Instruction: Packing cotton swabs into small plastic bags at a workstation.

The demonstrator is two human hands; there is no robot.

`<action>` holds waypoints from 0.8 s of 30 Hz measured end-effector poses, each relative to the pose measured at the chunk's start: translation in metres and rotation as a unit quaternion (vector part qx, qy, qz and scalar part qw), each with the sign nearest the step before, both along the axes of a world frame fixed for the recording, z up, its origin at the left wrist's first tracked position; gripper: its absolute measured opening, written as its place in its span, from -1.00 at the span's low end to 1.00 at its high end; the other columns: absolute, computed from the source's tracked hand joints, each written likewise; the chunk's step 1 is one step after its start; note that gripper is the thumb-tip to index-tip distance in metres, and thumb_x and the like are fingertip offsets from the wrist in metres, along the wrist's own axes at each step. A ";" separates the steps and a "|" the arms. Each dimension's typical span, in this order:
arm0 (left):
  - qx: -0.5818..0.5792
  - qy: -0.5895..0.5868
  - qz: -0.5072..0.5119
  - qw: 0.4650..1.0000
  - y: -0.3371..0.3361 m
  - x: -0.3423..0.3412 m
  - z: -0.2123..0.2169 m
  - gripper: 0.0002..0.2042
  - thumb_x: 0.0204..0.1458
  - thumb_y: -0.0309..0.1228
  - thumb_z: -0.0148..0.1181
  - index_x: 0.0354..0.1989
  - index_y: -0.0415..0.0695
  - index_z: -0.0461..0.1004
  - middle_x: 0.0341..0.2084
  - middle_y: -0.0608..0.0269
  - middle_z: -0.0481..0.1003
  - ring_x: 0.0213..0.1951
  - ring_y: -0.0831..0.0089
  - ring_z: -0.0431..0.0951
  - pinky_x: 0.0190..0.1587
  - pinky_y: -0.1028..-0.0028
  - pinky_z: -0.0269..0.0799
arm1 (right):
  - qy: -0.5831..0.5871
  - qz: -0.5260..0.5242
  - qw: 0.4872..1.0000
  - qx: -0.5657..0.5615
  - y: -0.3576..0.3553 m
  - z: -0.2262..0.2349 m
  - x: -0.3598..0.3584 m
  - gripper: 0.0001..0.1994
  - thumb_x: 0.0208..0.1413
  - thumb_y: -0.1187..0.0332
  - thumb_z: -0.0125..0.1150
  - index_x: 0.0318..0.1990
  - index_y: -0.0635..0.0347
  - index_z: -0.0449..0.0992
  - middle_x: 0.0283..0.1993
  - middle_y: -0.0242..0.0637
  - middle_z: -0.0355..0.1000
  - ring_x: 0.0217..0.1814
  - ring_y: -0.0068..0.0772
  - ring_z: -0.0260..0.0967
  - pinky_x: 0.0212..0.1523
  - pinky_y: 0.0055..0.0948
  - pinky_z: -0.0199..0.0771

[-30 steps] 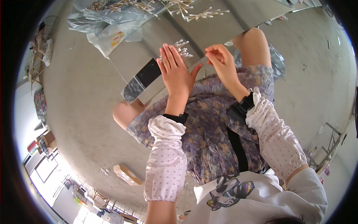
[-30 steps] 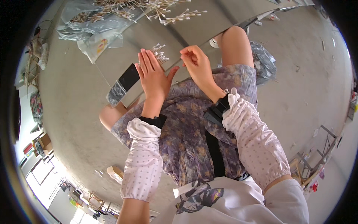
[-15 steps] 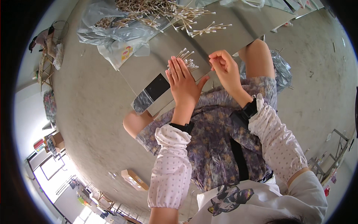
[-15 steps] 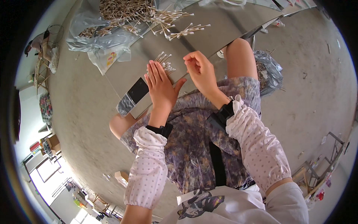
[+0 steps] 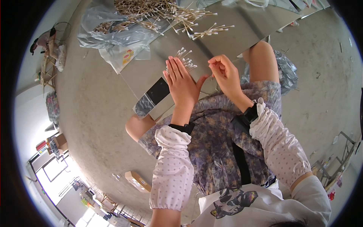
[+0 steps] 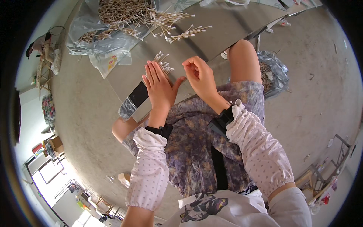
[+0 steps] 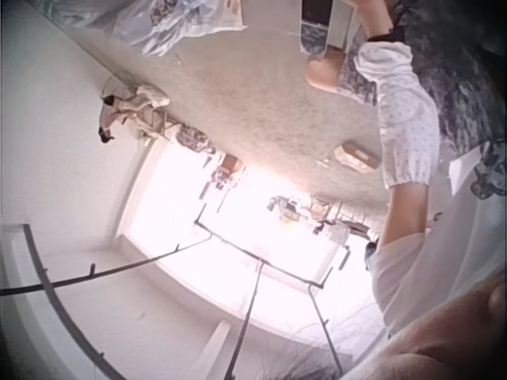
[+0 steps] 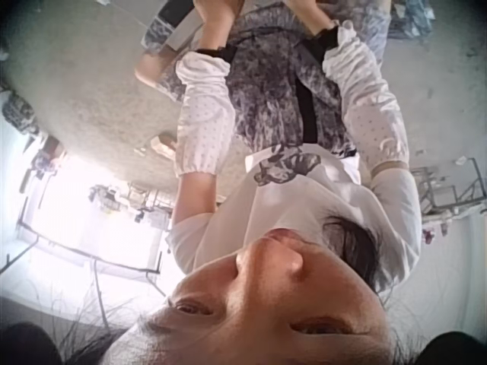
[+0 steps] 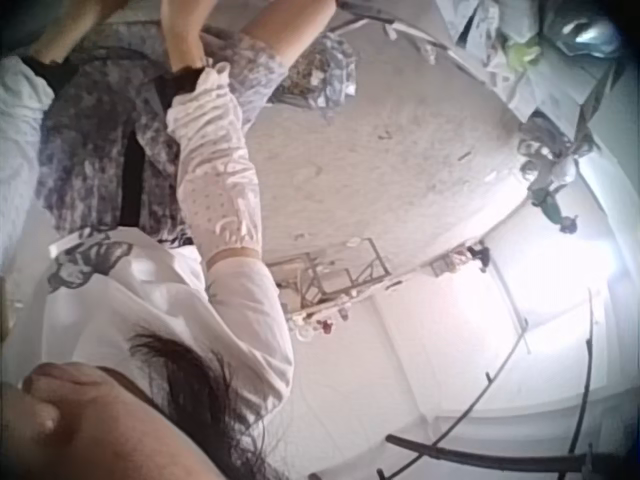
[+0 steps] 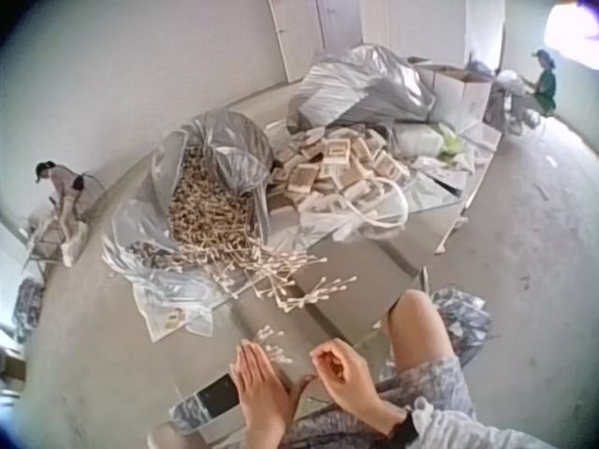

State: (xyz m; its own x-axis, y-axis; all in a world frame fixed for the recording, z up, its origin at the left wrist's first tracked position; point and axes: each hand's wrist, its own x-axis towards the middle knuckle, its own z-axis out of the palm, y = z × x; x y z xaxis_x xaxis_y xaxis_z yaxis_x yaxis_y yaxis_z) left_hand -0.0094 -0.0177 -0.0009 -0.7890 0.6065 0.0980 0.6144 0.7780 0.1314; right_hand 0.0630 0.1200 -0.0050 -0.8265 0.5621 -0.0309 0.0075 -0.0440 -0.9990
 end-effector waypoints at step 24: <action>0.185 -0.049 0.004 0.981 -0.027 0.012 -0.007 -0.11 0.14 -0.01 0.14 0.39 -0.46 -0.10 0.39 -0.28 -0.03 0.45 -0.11 -0.10 0.42 -0.05 -0.23 | 0.077 0.017 0.993 -0.085 -0.038 0.000 -0.079 -0.64 0.38 0.18 0.00 0.07 0.34 0.39 0.10 -0.14 0.42 0.24 -0.35 0.36 0.29 -0.39 0.31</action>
